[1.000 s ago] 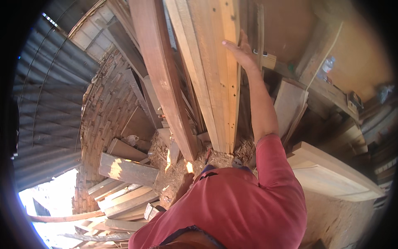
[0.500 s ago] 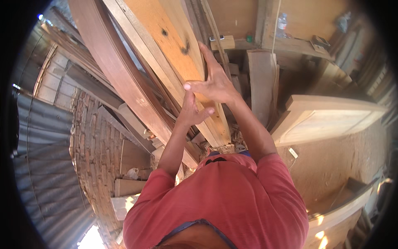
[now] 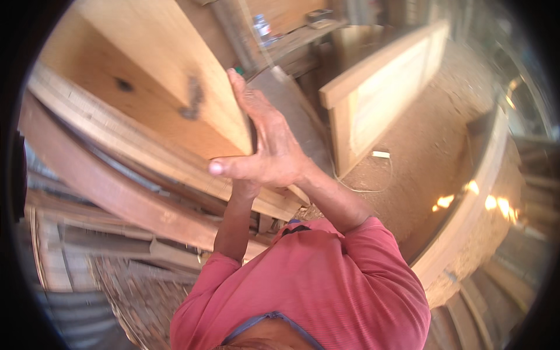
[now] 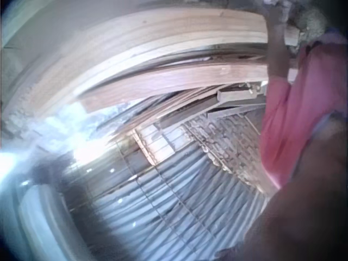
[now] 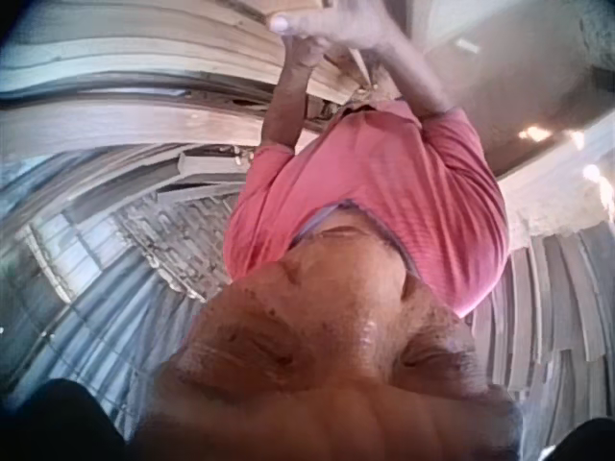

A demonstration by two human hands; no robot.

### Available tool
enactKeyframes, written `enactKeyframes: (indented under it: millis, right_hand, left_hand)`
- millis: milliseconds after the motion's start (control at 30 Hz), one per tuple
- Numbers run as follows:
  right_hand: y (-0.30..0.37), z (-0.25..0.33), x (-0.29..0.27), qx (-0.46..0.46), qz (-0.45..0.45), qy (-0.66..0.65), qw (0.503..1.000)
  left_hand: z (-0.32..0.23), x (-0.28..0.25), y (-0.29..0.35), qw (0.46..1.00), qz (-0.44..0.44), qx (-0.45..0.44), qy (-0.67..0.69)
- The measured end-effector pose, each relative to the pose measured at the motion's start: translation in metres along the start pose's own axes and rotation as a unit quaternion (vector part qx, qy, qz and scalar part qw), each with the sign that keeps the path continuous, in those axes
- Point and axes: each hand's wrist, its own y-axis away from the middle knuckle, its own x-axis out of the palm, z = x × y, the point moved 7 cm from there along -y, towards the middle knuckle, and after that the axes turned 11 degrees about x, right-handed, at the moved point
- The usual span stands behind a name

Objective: The person measures wooden planks with a tape measure in a workshop, then lifts and stacks them against a wall. The person repeats this process for several planks, measuring each one before stacking.

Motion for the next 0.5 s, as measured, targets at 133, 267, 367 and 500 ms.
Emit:
enactKeyframes:
  millis: [133, 267, 367, 500]
  right_hand:
    - [0.018, 0.048, -0.046, -0.032, -0.098, 0.064, 0.993]
    - [0.045, 0.078, -0.095, -0.063, -0.189, 0.114, 0.973]
    - [0.078, 0.095, -0.136, -0.043, -0.228, 0.198, 0.952]
    - [0.121, 0.123, -0.193, -0.050, -0.318, 0.253, 0.912]
  left_hand:
    - [0.011, 0.057, -0.018, 0.996, 0.049, -0.005, 0.077]
    - [0.032, 0.121, -0.022, 0.983, 0.095, -0.019, 0.154]
    - [0.047, 0.174, -0.017, 0.970, 0.131, -0.034, 0.203]
    - [0.062, 0.260, -0.008, 0.944, 0.184, -0.053, 0.269]
